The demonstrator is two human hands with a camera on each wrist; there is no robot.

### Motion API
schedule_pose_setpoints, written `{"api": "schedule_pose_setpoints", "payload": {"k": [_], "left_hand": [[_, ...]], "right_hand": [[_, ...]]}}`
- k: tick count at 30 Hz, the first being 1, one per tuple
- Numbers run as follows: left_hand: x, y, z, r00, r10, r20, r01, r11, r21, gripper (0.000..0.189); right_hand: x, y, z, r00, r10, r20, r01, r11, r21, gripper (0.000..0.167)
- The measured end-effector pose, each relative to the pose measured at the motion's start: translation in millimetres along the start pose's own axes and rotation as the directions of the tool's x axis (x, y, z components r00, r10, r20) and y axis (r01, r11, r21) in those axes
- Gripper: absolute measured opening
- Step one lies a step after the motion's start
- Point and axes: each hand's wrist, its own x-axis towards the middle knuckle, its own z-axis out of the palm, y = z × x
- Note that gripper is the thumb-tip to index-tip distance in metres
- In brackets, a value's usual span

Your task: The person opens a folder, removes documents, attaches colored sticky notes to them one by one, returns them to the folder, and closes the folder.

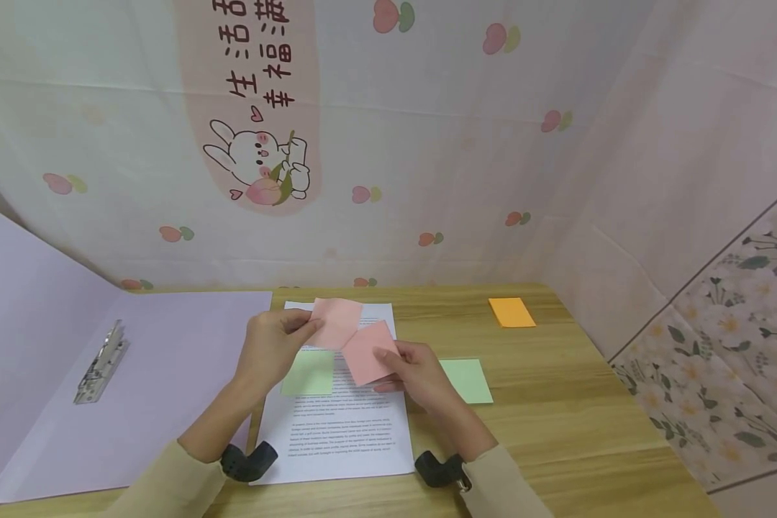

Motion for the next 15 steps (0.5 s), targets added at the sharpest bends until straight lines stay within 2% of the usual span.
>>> {"api": "schedule_pose_setpoints", "payload": {"k": [5,10,15], "left_hand": [[1.2,-0.8,-0.9,0.999,-0.044,0.001,0.044,0.998,-0.039,0.019],[1.6,0.2,-2.6,0.998,-0.060,-0.002,0.060,0.997,-0.046,0.020],[3.4,-0.3,-6.8,0.998,-0.045,-0.034,0.045,0.999,-0.017,0.021]], "right_hand": [[-2.8,2.3,-5.8,1.000,-0.017,0.008,0.018,1.000,-0.009,0.046],[-5.4,4.4,-11.6,1.000,-0.016,0.004,0.016,1.000,-0.001,0.048],[-10.8,7.1,-22.4,0.998,0.026,-0.062,-0.026,1.000,0.006,0.047]]}}
